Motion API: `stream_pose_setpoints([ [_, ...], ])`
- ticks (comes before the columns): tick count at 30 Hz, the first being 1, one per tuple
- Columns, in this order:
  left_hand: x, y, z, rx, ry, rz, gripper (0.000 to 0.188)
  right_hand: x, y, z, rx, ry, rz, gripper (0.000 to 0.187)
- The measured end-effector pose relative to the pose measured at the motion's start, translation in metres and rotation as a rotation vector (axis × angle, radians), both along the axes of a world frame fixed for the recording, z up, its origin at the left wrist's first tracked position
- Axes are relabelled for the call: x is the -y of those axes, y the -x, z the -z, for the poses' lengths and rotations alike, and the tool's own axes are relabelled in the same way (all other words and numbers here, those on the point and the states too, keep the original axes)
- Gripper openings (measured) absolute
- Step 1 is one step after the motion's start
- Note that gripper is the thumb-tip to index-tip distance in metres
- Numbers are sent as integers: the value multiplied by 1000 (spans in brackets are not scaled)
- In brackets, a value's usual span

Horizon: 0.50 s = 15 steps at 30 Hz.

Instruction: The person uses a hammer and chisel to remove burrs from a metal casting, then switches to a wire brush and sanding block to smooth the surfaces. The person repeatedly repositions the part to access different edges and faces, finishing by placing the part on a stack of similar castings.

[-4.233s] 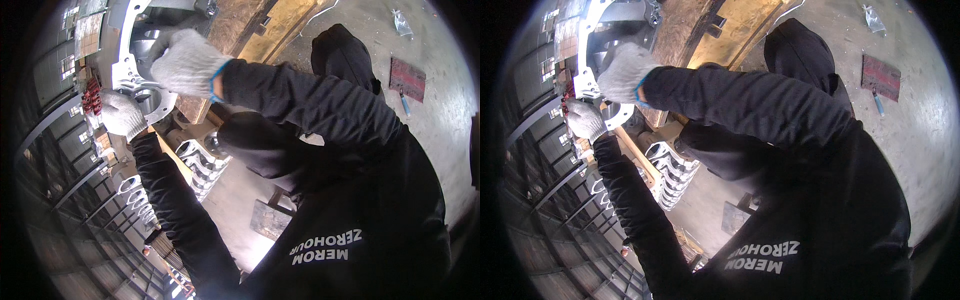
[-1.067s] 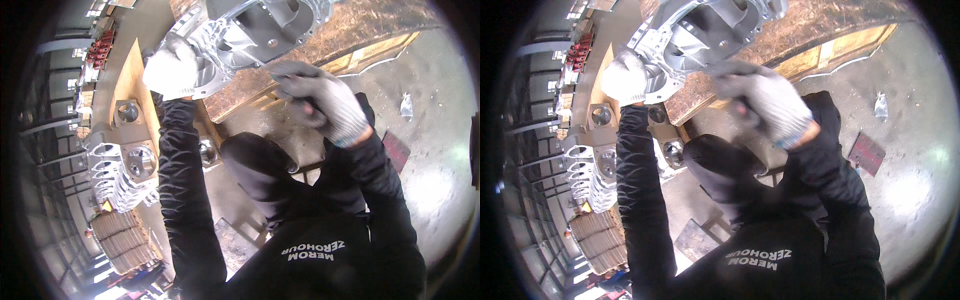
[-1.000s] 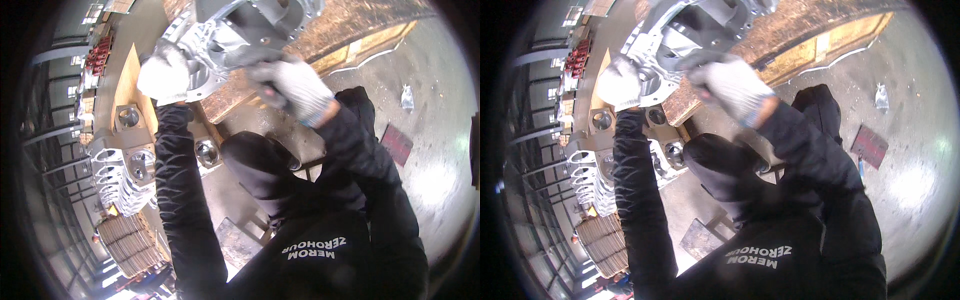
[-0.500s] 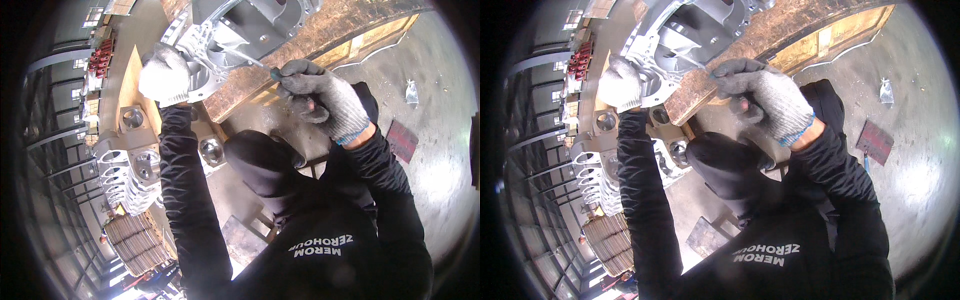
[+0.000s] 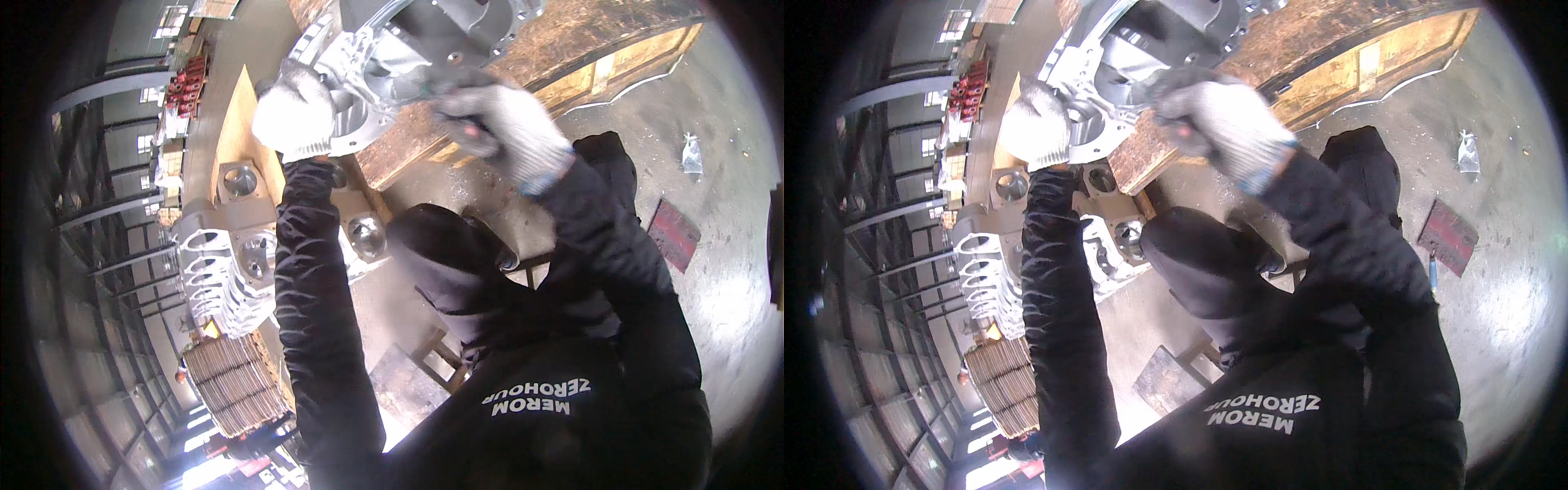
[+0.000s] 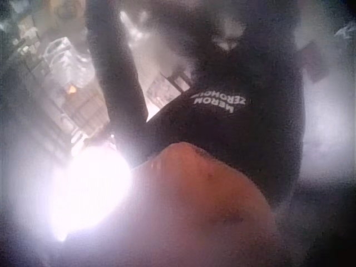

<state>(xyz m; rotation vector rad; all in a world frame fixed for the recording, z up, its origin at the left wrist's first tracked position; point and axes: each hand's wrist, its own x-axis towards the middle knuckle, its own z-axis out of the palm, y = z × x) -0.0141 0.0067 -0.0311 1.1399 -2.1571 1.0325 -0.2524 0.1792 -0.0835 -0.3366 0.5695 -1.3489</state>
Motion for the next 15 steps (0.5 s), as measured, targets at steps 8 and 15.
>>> stream_pose_setpoints([
  [8, -9, 38, -10, -256, -112, 81, 38, 24, 8, 29, -236, 185, 52, 25],
  [15, 18, -12, -1, 78, -55, 86, 40, 18, -17, 8, -372, 212, 80, 20],
])
